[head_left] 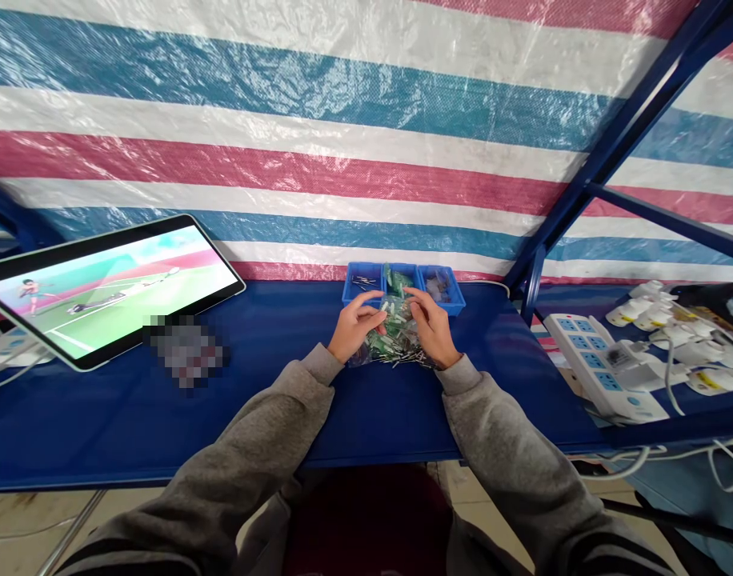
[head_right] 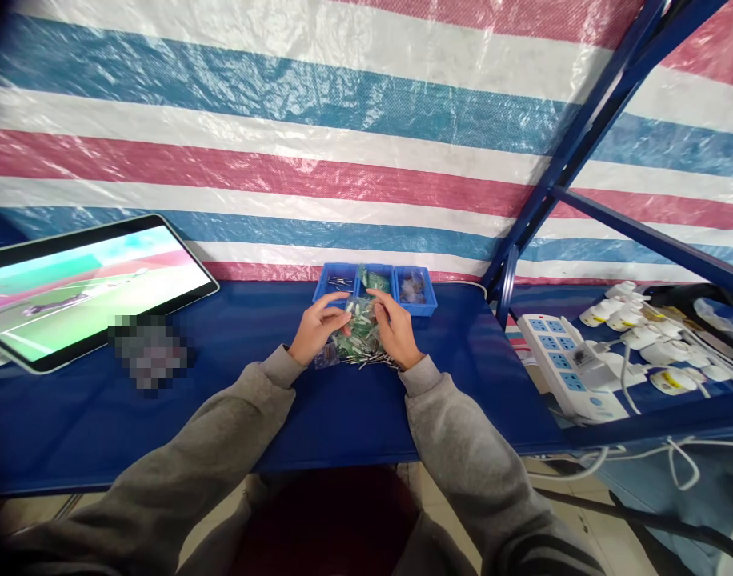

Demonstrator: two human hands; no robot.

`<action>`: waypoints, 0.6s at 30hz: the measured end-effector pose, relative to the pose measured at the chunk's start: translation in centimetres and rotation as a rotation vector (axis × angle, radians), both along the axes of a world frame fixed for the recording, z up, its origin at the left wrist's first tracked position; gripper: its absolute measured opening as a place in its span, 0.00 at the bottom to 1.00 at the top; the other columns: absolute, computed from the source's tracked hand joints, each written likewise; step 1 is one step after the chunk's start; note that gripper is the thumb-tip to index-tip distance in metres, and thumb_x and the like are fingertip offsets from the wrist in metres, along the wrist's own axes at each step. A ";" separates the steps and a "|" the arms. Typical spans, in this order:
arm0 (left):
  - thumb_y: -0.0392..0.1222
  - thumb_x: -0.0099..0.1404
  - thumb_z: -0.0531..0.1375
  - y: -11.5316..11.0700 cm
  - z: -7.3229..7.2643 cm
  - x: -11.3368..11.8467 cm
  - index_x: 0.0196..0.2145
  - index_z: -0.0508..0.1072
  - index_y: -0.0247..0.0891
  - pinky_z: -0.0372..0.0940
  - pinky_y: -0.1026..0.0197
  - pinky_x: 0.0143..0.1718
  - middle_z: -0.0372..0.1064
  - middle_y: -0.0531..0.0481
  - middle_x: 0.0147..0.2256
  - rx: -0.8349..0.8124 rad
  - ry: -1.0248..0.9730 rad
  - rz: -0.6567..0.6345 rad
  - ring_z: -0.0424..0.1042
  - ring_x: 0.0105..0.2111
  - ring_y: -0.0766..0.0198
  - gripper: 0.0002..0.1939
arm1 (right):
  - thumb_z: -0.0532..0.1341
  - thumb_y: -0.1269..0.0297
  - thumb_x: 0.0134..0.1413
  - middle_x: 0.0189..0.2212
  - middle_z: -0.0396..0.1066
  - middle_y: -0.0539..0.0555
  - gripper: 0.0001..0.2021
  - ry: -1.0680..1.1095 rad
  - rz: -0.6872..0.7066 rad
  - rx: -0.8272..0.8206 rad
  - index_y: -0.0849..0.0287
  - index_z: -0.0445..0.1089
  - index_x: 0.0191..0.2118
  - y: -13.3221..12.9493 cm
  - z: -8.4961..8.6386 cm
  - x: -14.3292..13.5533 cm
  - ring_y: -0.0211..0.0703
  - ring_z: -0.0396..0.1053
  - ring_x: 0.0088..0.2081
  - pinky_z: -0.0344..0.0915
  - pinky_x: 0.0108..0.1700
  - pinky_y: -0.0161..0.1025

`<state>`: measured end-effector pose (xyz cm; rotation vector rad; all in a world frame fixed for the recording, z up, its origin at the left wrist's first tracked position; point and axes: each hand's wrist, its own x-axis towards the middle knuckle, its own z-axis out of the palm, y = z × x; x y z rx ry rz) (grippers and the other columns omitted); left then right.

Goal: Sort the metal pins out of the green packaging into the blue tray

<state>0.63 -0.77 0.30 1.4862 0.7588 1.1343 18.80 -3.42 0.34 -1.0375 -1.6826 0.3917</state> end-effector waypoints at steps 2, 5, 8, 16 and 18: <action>0.49 0.59 0.65 0.0 0.1 0.0 0.55 0.65 0.36 0.71 0.60 0.29 0.71 0.54 0.24 -0.012 -0.046 0.031 0.73 0.23 0.63 0.29 | 0.51 0.63 0.64 0.48 0.68 0.58 0.15 -0.034 0.031 0.080 0.55 0.69 0.52 0.0 0.1 0.0 0.48 0.70 0.45 0.70 0.43 0.44; 0.53 0.61 0.63 0.1 0.0 0.0 0.47 0.72 0.34 0.70 0.60 0.28 0.71 0.51 0.25 -0.011 -0.062 0.035 0.73 0.24 0.62 0.22 | 0.56 0.63 0.60 0.49 0.67 0.60 0.11 -0.099 0.005 0.180 0.56 0.72 0.44 0.2 0.1 0.0 0.51 0.67 0.51 0.68 0.49 0.48; 0.56 0.62 0.60 0.3 -0.2 -0.1 0.39 0.76 0.34 0.69 0.61 0.29 0.72 0.46 0.31 0.063 -0.001 0.055 0.72 0.30 0.61 0.20 | 0.58 0.62 0.60 0.36 0.72 0.56 0.07 -0.070 -0.058 0.139 0.56 0.73 0.36 0.5 -0.3 0.0 0.47 0.71 0.39 0.69 0.44 0.46; 0.53 0.60 0.64 0.6 -0.4 -0.1 0.38 0.71 0.35 0.68 0.61 0.29 0.70 0.52 0.25 0.046 0.017 0.046 0.71 0.25 0.64 0.18 | 0.54 0.55 0.64 0.33 0.74 0.53 0.16 0.128 0.037 -0.112 0.54 0.68 0.52 0.5 -0.3 0.1 0.43 0.73 0.31 0.72 0.36 0.43; 0.50 0.59 0.65 0.5 -0.3 -0.1 0.43 0.69 0.36 0.67 0.62 0.27 0.68 0.55 0.21 -0.004 -0.027 0.063 0.69 0.21 0.66 0.19 | 0.53 0.56 0.64 0.48 0.71 0.58 0.17 0.082 0.059 -0.019 0.52 0.66 0.56 0.3 0.0 0.2 0.46 0.73 0.42 0.73 0.41 0.45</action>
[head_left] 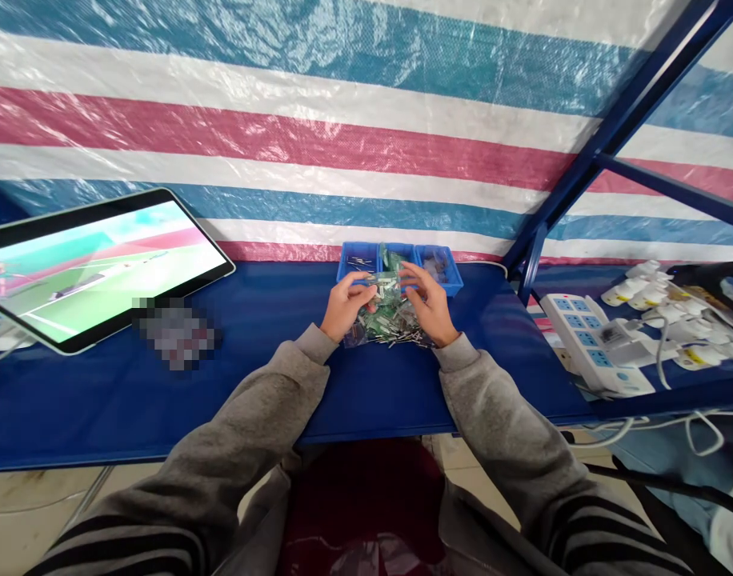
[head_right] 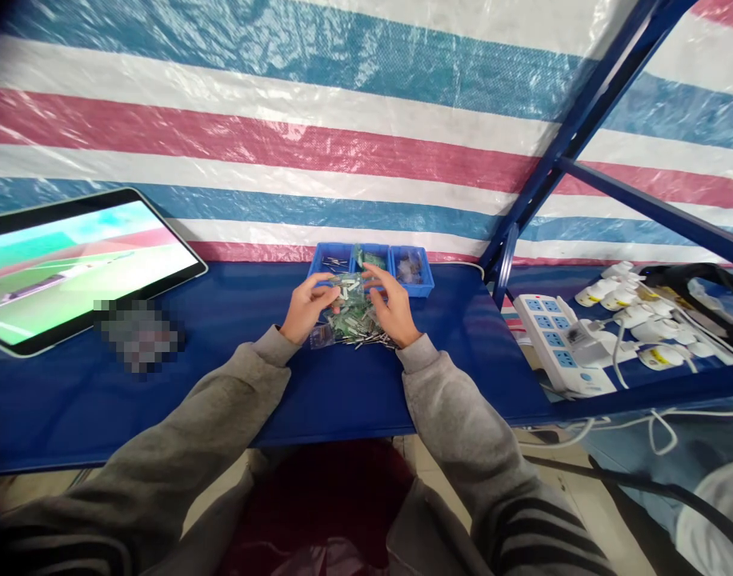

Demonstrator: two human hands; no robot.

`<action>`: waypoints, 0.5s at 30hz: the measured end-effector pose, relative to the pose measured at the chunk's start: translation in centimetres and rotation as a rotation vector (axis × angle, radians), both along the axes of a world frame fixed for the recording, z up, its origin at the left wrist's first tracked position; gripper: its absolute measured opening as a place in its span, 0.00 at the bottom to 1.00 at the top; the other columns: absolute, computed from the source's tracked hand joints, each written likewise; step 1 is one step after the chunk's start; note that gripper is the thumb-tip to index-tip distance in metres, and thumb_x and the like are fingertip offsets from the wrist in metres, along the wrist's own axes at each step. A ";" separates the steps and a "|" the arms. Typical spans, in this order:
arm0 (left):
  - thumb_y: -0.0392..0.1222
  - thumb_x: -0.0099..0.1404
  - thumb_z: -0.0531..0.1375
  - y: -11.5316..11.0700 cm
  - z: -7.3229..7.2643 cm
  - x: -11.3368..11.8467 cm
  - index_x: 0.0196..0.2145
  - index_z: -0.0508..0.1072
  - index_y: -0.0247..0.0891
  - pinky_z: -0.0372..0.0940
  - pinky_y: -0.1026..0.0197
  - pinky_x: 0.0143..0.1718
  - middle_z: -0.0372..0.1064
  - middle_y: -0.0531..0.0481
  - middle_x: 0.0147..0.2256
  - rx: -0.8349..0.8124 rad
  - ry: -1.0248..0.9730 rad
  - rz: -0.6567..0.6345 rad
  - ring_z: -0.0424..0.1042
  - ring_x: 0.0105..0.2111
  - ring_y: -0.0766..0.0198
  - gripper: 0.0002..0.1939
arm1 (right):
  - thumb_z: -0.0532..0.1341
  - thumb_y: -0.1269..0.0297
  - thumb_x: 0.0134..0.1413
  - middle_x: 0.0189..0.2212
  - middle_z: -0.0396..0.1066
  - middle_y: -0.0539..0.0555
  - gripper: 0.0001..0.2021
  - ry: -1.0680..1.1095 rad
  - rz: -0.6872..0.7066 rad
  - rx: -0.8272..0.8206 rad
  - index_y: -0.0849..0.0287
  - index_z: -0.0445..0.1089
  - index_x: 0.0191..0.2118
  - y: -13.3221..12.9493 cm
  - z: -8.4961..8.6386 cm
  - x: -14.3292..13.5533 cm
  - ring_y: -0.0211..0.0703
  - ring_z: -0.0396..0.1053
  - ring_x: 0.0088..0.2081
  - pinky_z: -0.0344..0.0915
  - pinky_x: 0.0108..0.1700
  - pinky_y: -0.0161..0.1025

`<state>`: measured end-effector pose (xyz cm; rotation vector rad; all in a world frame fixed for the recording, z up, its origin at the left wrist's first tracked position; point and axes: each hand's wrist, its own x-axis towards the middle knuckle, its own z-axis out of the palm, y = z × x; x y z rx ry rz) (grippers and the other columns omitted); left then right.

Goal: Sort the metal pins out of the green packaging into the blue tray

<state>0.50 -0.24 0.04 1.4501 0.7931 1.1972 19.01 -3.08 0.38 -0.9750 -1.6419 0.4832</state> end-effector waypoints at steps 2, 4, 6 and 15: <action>0.49 0.58 0.66 0.0 0.1 0.0 0.46 0.68 0.38 0.66 0.62 0.26 0.68 0.56 0.21 -0.027 -0.045 -0.009 0.68 0.20 0.67 0.22 | 0.56 0.57 0.62 0.55 0.65 0.59 0.15 -0.092 0.008 0.106 0.53 0.70 0.51 0.0 0.2 0.0 0.50 0.68 0.52 0.70 0.49 0.49; 0.51 0.59 0.65 0.0 0.2 0.1 0.43 0.69 0.37 0.66 0.62 0.26 0.68 0.55 0.22 -0.034 -0.063 -0.040 0.67 0.20 0.67 0.19 | 0.57 0.57 0.61 0.53 0.66 0.59 0.11 -0.150 -0.003 0.155 0.54 0.73 0.44 0.0 0.2 0.0 0.51 0.67 0.53 0.67 0.53 0.50; 0.55 0.63 0.61 0.0 0.1 0.2 0.35 0.72 0.35 0.65 0.62 0.26 0.67 0.52 0.23 -0.006 -0.039 -0.045 0.67 0.22 0.67 0.18 | 0.57 0.57 0.61 0.44 0.72 0.58 0.10 -0.153 -0.029 0.126 0.55 0.73 0.38 0.2 0.0 -0.1 0.49 0.70 0.48 0.68 0.51 0.48; 0.51 0.59 0.65 0.0 -0.1 0.1 0.43 0.72 0.36 0.67 0.61 0.28 0.68 0.55 0.21 0.037 0.058 -0.051 0.69 0.21 0.65 0.20 | 0.56 0.52 0.62 0.34 0.74 0.53 0.18 0.054 0.015 -0.112 0.53 0.67 0.53 -0.2 -0.2 -0.3 0.43 0.73 0.31 0.72 0.34 0.41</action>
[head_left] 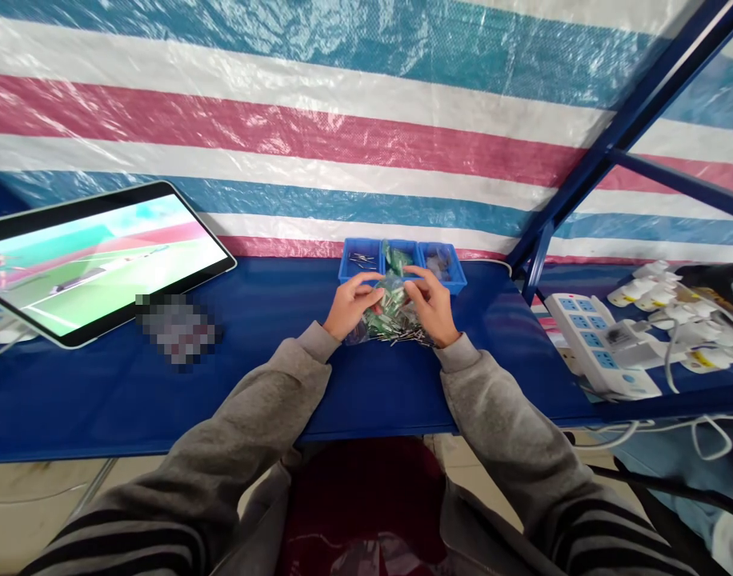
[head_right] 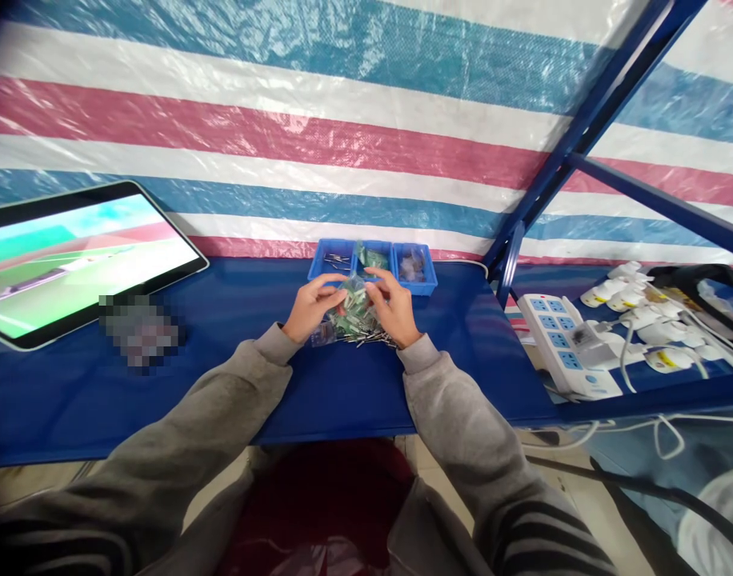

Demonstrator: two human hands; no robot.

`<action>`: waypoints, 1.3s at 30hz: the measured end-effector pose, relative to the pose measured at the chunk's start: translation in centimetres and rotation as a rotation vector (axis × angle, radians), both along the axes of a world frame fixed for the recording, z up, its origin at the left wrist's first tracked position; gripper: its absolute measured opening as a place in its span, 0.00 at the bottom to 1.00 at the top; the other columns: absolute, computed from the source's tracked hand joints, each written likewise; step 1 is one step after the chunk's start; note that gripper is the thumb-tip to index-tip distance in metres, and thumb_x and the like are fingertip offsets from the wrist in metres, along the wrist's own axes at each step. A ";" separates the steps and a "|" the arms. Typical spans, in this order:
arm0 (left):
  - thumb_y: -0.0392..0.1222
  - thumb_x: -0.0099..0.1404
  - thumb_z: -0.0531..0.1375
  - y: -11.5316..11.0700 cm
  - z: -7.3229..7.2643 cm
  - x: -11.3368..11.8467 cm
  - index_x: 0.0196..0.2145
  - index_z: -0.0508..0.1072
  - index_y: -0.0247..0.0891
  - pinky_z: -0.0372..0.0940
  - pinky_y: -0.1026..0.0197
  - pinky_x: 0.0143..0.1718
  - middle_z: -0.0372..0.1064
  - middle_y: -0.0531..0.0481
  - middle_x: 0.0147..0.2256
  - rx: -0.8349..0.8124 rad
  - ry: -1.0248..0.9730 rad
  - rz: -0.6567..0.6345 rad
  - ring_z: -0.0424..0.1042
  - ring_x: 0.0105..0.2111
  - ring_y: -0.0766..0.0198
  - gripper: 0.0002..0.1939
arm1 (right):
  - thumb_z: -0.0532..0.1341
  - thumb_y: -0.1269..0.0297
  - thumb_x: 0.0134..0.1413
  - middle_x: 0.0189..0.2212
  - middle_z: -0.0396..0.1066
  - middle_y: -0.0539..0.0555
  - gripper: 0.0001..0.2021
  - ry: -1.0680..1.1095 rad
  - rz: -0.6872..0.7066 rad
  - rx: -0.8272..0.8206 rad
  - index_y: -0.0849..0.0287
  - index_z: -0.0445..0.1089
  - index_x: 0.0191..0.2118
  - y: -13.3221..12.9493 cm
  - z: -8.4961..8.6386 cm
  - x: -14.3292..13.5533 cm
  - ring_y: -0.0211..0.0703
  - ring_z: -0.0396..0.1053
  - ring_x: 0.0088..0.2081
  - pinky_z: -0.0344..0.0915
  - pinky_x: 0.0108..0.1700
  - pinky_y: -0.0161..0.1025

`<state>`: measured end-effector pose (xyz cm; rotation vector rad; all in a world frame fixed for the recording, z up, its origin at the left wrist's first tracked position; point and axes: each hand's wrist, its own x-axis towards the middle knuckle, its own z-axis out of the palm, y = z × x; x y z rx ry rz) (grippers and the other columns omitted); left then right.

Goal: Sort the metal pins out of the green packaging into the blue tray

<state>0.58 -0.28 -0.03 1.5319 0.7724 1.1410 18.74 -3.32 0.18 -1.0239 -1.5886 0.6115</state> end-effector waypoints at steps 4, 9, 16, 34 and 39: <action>0.51 0.58 0.66 0.2 0.0 -0.1 0.44 0.71 0.38 0.68 0.61 0.26 0.67 0.55 0.20 -0.101 -0.112 0.010 0.70 0.20 0.65 0.20 | 0.58 0.56 0.61 0.53 0.67 0.58 0.13 -0.161 0.027 0.196 0.53 0.71 0.47 0.0 0.4 0.1 0.51 0.68 0.52 0.70 0.49 0.49; 0.60 0.61 0.60 0.1 0.0 0.0 0.32 0.75 0.34 0.68 0.62 0.28 0.69 0.47 0.30 -0.040 -0.046 0.055 0.70 0.31 0.62 0.22 | 0.61 0.54 0.58 0.32 0.74 0.53 0.10 -0.166 -0.057 0.084 0.55 0.73 0.39 0.3 -0.1 -0.1 0.43 0.72 0.30 0.72 0.37 0.43; 0.51 0.58 0.66 -0.2 -0.2 0.1 0.47 0.73 0.38 0.69 0.60 0.28 0.70 0.52 0.25 -0.096 -0.011 -0.048 0.71 0.25 0.63 0.22 | 0.57 0.52 0.61 0.23 0.69 0.48 0.14 -0.026 -0.071 -0.002 0.54 0.70 0.46 0.0 0.0 -0.1 0.40 0.68 0.21 0.69 0.29 0.40; 0.59 0.60 0.62 -0.4 0.0 0.1 0.35 0.75 0.35 0.68 0.61 0.31 0.72 0.45 0.36 0.090 0.034 0.097 0.72 0.35 0.59 0.22 | 0.61 0.54 0.57 0.29 0.72 0.51 0.11 -0.057 -0.100 0.087 0.57 0.69 0.34 0.5 -0.2 -0.2 0.43 0.70 0.32 0.68 0.39 0.41; 0.51 0.59 0.65 -0.5 0.1 -0.1 0.47 0.71 0.38 0.66 0.62 0.27 0.64 0.56 0.20 0.064 0.033 0.108 0.68 0.22 0.64 0.21 | 0.55 0.58 0.63 0.31 0.71 0.51 0.13 -0.067 -0.030 0.079 0.54 0.69 0.49 0.1 0.1 -0.2 0.41 0.70 0.32 0.70 0.39 0.42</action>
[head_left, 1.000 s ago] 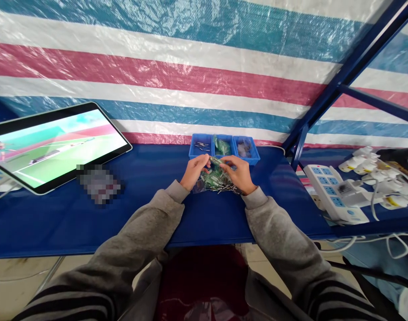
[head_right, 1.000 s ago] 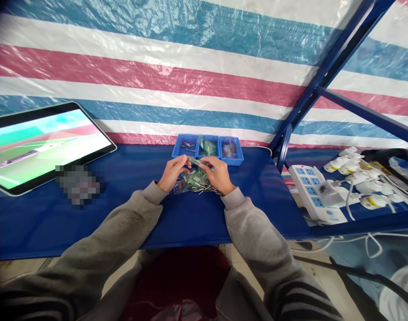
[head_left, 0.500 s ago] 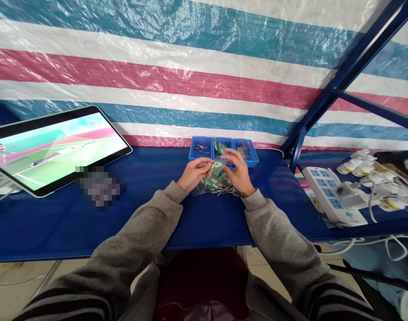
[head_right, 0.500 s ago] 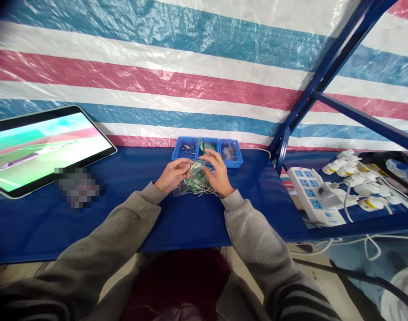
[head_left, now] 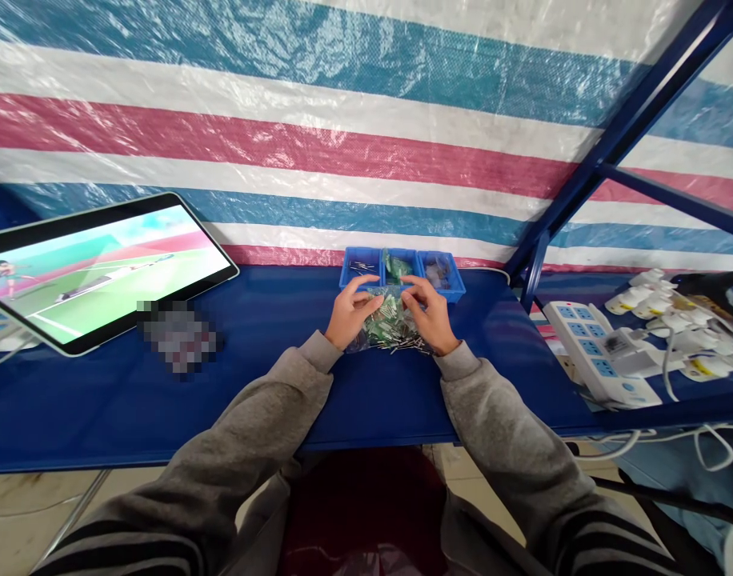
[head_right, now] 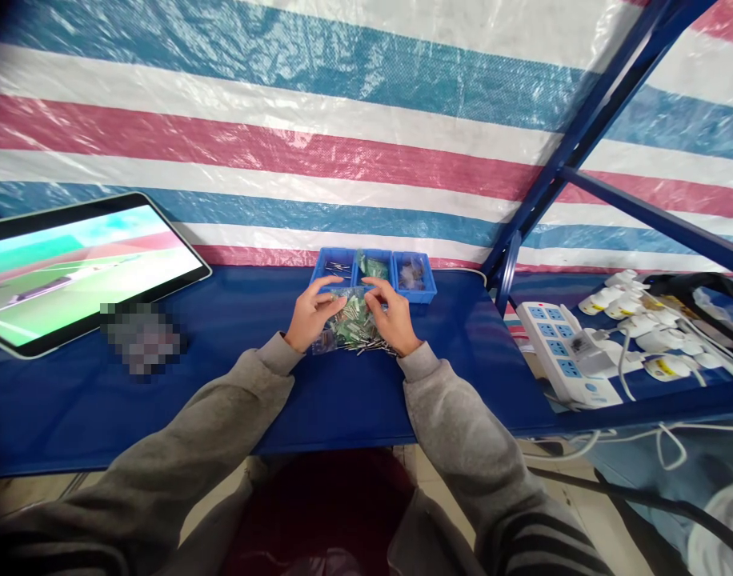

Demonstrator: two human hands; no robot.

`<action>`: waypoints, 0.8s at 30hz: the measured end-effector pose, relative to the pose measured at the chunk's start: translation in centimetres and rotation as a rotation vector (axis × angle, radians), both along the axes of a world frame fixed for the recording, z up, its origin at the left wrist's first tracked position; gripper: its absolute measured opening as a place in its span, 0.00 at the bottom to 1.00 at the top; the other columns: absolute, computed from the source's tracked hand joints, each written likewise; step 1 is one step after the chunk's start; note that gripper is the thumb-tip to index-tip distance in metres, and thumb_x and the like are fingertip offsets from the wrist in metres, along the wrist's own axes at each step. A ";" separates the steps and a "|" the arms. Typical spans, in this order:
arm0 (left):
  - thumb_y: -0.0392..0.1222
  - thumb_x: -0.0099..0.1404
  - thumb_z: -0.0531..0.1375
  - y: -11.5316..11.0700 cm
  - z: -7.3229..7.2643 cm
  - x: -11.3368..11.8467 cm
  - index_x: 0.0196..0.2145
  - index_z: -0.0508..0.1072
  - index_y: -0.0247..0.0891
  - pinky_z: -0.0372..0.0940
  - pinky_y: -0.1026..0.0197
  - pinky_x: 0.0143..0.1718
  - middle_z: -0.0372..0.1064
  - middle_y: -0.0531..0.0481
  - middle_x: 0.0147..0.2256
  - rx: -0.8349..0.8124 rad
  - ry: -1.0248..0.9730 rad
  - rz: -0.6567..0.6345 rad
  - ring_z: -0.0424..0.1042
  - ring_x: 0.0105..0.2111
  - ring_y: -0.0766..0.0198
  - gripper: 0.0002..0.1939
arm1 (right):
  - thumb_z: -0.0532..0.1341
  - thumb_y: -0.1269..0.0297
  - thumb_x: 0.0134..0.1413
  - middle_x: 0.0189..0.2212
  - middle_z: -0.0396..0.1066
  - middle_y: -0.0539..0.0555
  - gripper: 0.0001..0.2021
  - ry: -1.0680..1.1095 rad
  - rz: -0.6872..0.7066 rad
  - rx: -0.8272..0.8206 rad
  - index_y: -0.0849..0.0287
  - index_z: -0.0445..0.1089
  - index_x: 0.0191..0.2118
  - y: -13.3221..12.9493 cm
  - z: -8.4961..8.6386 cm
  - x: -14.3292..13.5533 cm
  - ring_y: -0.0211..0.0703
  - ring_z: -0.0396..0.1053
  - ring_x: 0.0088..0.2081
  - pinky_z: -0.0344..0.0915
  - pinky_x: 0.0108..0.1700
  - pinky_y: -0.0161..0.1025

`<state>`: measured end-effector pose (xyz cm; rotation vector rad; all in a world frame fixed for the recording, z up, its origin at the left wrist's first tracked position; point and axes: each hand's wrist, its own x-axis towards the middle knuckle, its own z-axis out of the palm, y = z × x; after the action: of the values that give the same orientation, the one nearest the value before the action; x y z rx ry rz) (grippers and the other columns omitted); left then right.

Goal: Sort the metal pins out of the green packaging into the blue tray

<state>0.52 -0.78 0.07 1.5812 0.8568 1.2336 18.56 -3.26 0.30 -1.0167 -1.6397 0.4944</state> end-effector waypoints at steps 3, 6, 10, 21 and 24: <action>0.51 0.59 0.65 0.1 0.2 -0.1 0.47 0.70 0.39 0.67 0.61 0.27 0.65 0.56 0.19 -0.055 -0.059 -0.025 0.69 0.20 0.64 0.22 | 0.54 0.59 0.63 0.45 0.70 0.57 0.12 -0.089 0.031 0.114 0.53 0.71 0.46 -0.1 0.2 0.1 0.47 0.70 0.46 0.69 0.47 0.47; 0.56 0.61 0.62 0.2 0.1 0.0 0.41 0.73 0.37 0.70 0.59 0.29 0.71 0.49 0.28 -0.095 -0.073 -0.083 0.72 0.26 0.61 0.19 | 0.56 0.58 0.62 0.49 0.69 0.58 0.09 -0.143 0.012 0.157 0.54 0.72 0.40 0.0 0.2 0.1 0.49 0.68 0.51 0.66 0.53 0.50; 0.61 0.63 0.57 0.4 -0.2 0.0 0.30 0.75 0.36 0.69 0.60 0.34 0.71 0.43 0.42 0.007 0.010 -0.027 0.71 0.42 0.56 0.24 | 0.56 0.56 0.62 0.34 0.75 0.54 0.11 -0.116 -0.076 0.087 0.56 0.70 0.37 0.2 -0.1 0.0 0.46 0.73 0.38 0.70 0.44 0.45; 0.51 0.59 0.65 0.0 0.3 0.1 0.47 0.69 0.37 0.67 0.62 0.26 0.70 0.52 0.24 -0.094 -0.115 -0.089 0.72 0.23 0.63 0.22 | 0.51 0.61 0.65 0.50 0.68 0.58 0.13 -0.118 -0.013 0.147 0.53 0.70 0.48 -0.2 0.3 0.1 0.49 0.68 0.50 0.69 0.48 0.48; 0.55 0.62 0.61 0.3 0.1 0.0 0.40 0.73 0.35 0.67 0.62 0.26 0.70 0.49 0.26 -0.105 -0.115 -0.103 0.71 0.25 0.63 0.19 | 0.57 0.60 0.61 0.48 0.68 0.59 0.09 -0.174 -0.036 0.180 0.54 0.73 0.41 0.1 0.1 0.1 0.51 0.67 0.52 0.66 0.52 0.50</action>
<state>0.56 -0.52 0.18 1.4384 0.7451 1.1753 18.62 -3.17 0.38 -0.9743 -1.7818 0.2346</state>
